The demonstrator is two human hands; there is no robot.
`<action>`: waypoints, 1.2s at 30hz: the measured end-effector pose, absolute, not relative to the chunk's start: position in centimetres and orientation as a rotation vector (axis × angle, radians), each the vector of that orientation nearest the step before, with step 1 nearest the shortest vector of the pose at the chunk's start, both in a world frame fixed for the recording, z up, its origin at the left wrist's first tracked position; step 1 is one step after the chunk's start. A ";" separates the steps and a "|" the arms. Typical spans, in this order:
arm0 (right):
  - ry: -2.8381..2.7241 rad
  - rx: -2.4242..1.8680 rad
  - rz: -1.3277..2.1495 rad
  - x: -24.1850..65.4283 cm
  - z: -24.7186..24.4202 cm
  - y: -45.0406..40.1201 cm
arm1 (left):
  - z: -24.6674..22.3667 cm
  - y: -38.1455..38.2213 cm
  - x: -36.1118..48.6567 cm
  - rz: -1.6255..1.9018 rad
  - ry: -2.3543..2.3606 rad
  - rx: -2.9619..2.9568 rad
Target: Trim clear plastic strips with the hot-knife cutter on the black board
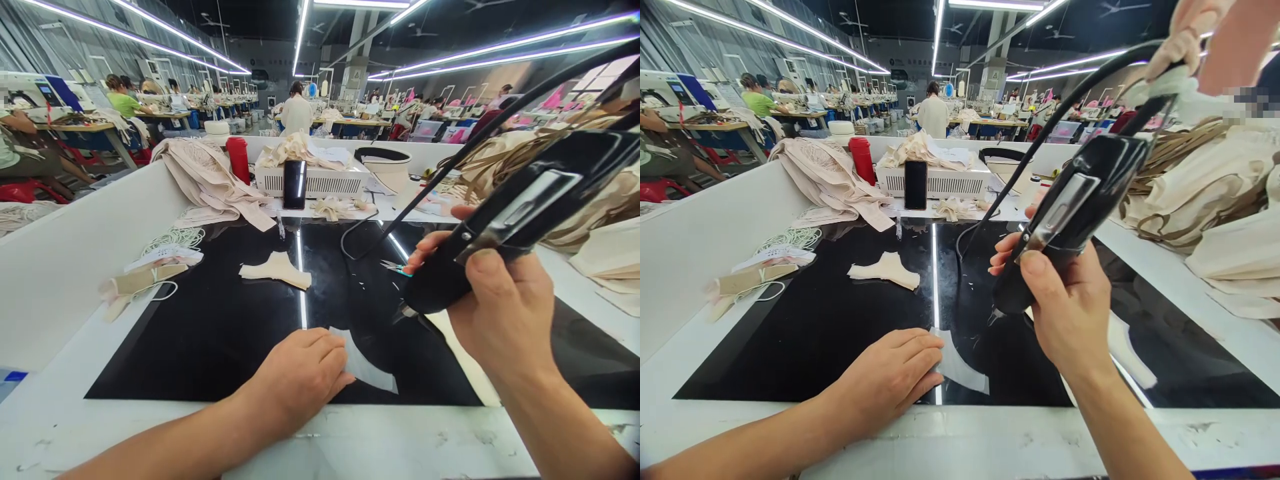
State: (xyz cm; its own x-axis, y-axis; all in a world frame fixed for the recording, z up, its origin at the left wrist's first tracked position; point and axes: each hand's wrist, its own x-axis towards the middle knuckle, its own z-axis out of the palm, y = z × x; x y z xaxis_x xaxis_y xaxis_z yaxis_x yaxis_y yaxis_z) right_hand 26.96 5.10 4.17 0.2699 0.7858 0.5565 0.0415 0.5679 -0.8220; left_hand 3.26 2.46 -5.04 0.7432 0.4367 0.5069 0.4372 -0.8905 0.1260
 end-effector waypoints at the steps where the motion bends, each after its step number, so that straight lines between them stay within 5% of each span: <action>1: -1.216 -0.835 0.576 26.4 4.2 5.1 | -5.1 2.4 3.3 -0.845 -0.734 -2.929; 36: -1.192 -0.698 0.589 21.1 0.9 5.2 | -4.9 2.1 3.5 -0.852 -0.780 -2.922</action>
